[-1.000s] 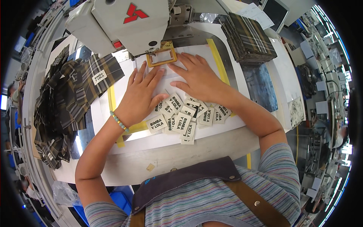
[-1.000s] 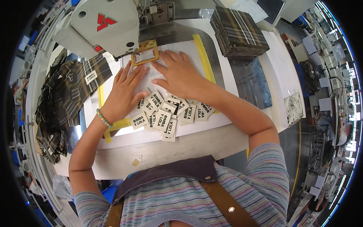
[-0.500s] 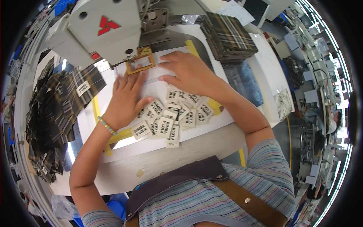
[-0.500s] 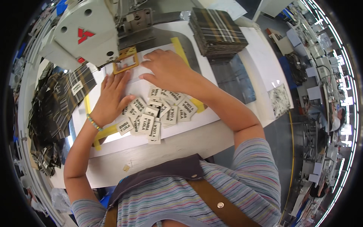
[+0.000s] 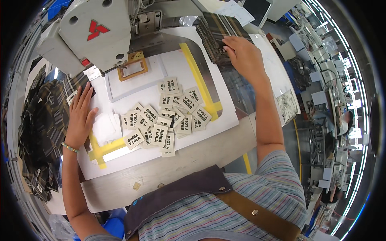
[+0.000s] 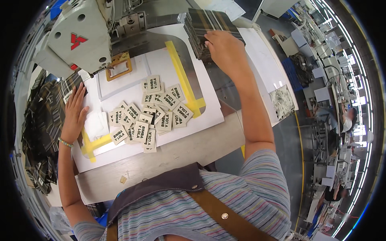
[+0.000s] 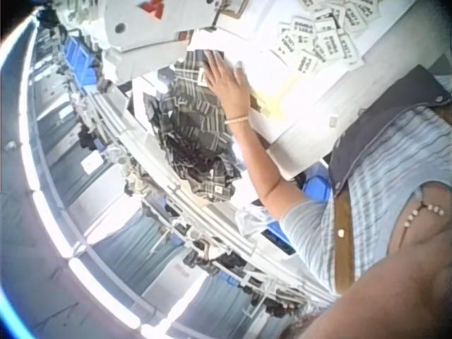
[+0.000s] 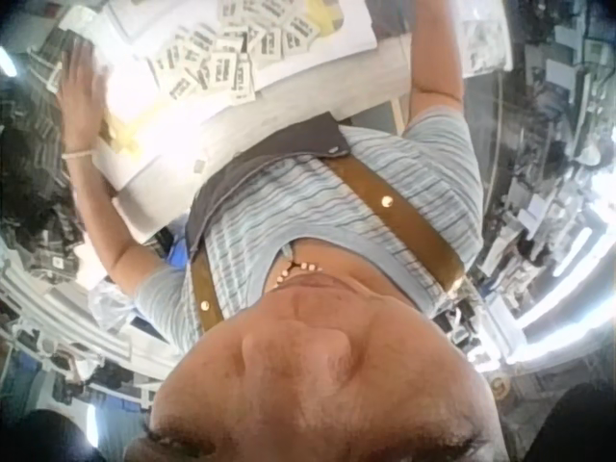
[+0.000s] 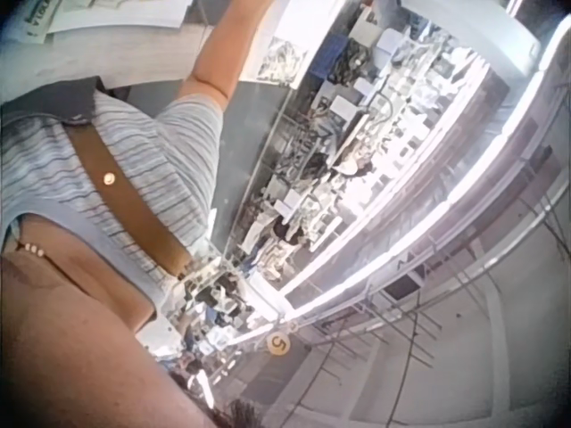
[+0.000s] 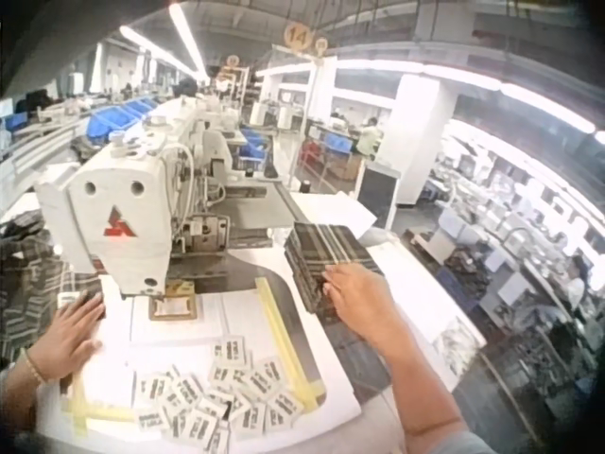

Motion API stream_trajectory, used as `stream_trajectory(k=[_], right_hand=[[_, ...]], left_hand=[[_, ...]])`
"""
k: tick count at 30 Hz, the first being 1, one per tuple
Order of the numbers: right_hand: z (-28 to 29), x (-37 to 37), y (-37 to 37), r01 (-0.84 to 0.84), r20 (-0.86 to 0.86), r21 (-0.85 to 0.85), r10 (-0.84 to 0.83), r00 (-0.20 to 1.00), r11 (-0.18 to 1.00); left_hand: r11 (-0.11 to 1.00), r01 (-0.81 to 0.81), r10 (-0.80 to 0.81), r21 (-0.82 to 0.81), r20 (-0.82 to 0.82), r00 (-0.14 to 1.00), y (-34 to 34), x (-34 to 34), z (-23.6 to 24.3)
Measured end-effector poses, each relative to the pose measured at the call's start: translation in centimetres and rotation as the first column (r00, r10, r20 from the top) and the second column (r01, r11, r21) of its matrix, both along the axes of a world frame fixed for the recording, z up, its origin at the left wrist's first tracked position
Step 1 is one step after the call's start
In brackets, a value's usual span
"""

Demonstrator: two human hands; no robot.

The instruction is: The person repeatedly picks up plaid fabric pieces and small white labels, aligns them under a sewing machine, and sews the labels onto the fabric. Finished pieces are stacked to the left, while new fabric pieces are taken from a stack on the right.

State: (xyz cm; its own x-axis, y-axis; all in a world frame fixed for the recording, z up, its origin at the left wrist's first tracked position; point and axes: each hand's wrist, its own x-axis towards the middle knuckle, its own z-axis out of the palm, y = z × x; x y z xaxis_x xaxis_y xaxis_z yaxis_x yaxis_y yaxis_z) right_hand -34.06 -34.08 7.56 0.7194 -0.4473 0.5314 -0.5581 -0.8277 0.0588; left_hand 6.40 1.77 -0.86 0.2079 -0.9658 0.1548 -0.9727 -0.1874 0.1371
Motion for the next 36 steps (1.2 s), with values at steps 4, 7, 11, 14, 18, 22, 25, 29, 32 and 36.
stream_trajectory(k=[4, 7, 11, 14, 18, 22, 25, 29, 32, 36], right_hand=[[0.9, 0.3, 0.4, 0.052, 0.014, 0.082, -0.054, 0.998, 0.995], [1.8, 0.3, 0.3, 0.088, 0.029, 0.180, -0.094, 0.995, 0.980], [2.0, 0.3, -0.2, 0.021, 0.149, 0.366, -0.081, 0.985, 0.930], [0.9, 0.3, -0.9, -0.033, 0.256, 0.323, -0.054, 0.965, 0.946], [1.1, 0.2, -1.2, -0.082, 0.317, 0.346, -0.034, 0.948, 0.935], [2.2, -0.5, -1.7, -0.037, 0.213, 0.469, -0.073, 0.974, 0.882], [2.9, -0.3, -1.7, -0.084, 0.263, 0.401, -0.027, 0.964, 0.912], [4.0, 1.6, -0.2, -0.148, 0.418, 0.245, 0.033, 0.908, 0.958], [3.1, 3.6, 1.0, -0.186, 0.409, -0.006, 0.172, 0.896, 0.983], [1.1, 6.1, 5.1, -0.334, 0.253, 0.008, 0.321, 0.912, 0.942]], left_hand=[[1.000, 0.006, -0.006, -0.012, -0.032, 0.999, 1.0, 0.7, 0.2], [0.994, 0.017, -0.022, -0.109, -0.041, 0.999, 0.5, -0.6, 1.5], [0.975, 0.058, -0.084, -0.215, -0.113, 0.990, -1.1, -4.7, 5.0], [0.943, 0.146, -0.201, -0.298, -0.162, 0.966, -2.1, -6.6, 5.8], [0.916, 0.230, -0.304, -0.329, -0.196, 0.932, -3.0, -8.2, 6.5], [0.903, 0.280, -0.362, -0.325, -0.225, 0.905, -3.6, -8.9, 6.5], [0.881, 0.319, -0.406, -0.350, -0.215, 0.888, -4.2, -9.7, 6.7], [0.858, 0.348, -0.459, -0.377, -0.260, 0.850, -5.3, -11.0, 7.1], [0.825, 0.365, -0.496, -0.431, -0.242, 0.834, -7.0, -12.4, 7.5], [0.776, 0.374, -0.510, -0.507, -0.156, 0.846, -9.7, -14.5, 6.8]])
